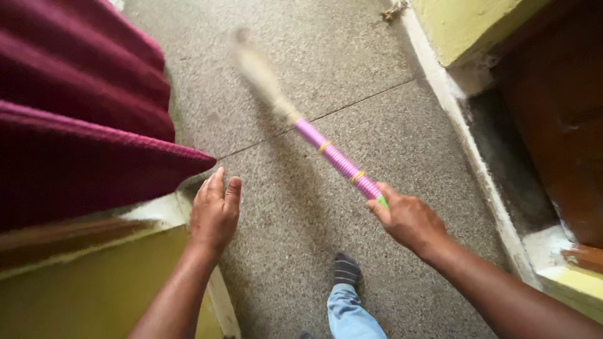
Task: The person sweeps a floor using a broom, pushing debris along a hallway and towards an entrance area with a floor mat.
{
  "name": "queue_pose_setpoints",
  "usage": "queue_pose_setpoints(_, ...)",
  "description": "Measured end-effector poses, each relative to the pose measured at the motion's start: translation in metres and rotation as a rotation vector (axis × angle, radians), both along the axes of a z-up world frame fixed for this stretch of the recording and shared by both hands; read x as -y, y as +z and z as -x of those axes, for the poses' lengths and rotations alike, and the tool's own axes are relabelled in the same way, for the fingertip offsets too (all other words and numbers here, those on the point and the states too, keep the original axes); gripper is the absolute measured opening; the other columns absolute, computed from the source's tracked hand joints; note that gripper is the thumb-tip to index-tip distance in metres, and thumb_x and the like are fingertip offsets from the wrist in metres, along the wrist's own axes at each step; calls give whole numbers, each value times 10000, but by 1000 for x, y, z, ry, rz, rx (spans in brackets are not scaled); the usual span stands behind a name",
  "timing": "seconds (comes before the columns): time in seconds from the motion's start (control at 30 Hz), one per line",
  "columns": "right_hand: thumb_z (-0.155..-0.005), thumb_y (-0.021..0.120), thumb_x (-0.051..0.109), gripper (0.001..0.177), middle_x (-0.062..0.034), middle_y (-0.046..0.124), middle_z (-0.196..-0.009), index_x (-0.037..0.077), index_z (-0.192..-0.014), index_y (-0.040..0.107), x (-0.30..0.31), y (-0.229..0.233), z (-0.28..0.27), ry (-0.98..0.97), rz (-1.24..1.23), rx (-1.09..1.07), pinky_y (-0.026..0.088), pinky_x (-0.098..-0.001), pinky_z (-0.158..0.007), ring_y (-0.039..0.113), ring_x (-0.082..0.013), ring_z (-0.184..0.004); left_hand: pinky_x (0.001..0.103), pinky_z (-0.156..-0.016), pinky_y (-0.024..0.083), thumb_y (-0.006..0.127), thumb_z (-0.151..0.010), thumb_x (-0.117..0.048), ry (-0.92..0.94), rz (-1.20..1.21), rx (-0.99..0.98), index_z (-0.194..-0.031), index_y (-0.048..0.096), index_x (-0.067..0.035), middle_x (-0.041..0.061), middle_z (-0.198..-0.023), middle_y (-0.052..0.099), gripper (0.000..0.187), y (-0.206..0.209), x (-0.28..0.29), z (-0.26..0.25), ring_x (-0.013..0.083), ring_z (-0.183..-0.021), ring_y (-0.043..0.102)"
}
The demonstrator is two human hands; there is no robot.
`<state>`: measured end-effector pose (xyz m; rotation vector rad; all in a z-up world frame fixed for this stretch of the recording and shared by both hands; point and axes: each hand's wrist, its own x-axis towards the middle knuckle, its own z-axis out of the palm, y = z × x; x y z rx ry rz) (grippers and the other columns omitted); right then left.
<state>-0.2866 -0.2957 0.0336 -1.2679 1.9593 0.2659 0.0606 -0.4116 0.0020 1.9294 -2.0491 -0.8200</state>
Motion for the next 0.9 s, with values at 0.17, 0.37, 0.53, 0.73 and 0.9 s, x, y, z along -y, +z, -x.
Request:
queue_pose_setpoints(0.17,-1020,415,543,586,-38,612,-788,261,-1532,377,41,-1,21,355,-56,-93,460,-282,-423,570,-146,-554,481,-1161,318,399,-1036,-588,-22,-20,-20,-1477,480,18,270,-1494,496,754,11,35,40,414,-1411,429)
queue_pose_setpoints(0.37,-1028,449,556,487,-86,709,-898,232,-1385,516,84,-41,56,326,-94,-176,568,-416,-620,711,-260,-773,478,-1176,327,393,-1039,-589,-62,6,-34,-1468,489,29,275,-1485,510,758,-6,68,54,415,-1412,443)
queue_pose_setpoints(0.53,-996,508,552,444,-181,745,-1036,236,-1300,580,105,-62,73,17,39,-185,559,-582,-819,703,-414,-965,486,-1182,324,392,-1042,-596,-75,57,-1,-1464,500,38,286,-1470,521,770,-25,104,49,425,-1408,446)
queue_pose_setpoints(0.73,-982,537,539,427,-175,763,-983,196,-1209,654,148,-58,14,-371,101,64,563,-548,-762,729,-397,-877,494,-1174,321,395,-1039,-601,-69,65,-20,-1443,512,44,293,-1454,532,770,-26,148,37,429,-1400,454)
queue_pose_setpoints(0.9,-949,533,526,488,-168,763,-907,272,-1364,504,195,-35,-49,-391,-2,199,586,-531,-715,770,-374,-810,494,-1155,338,410,-1035,-586,-78,64,-47,-1434,518,41,287,-1440,543,751,-40,195,26,425,-1381,468)
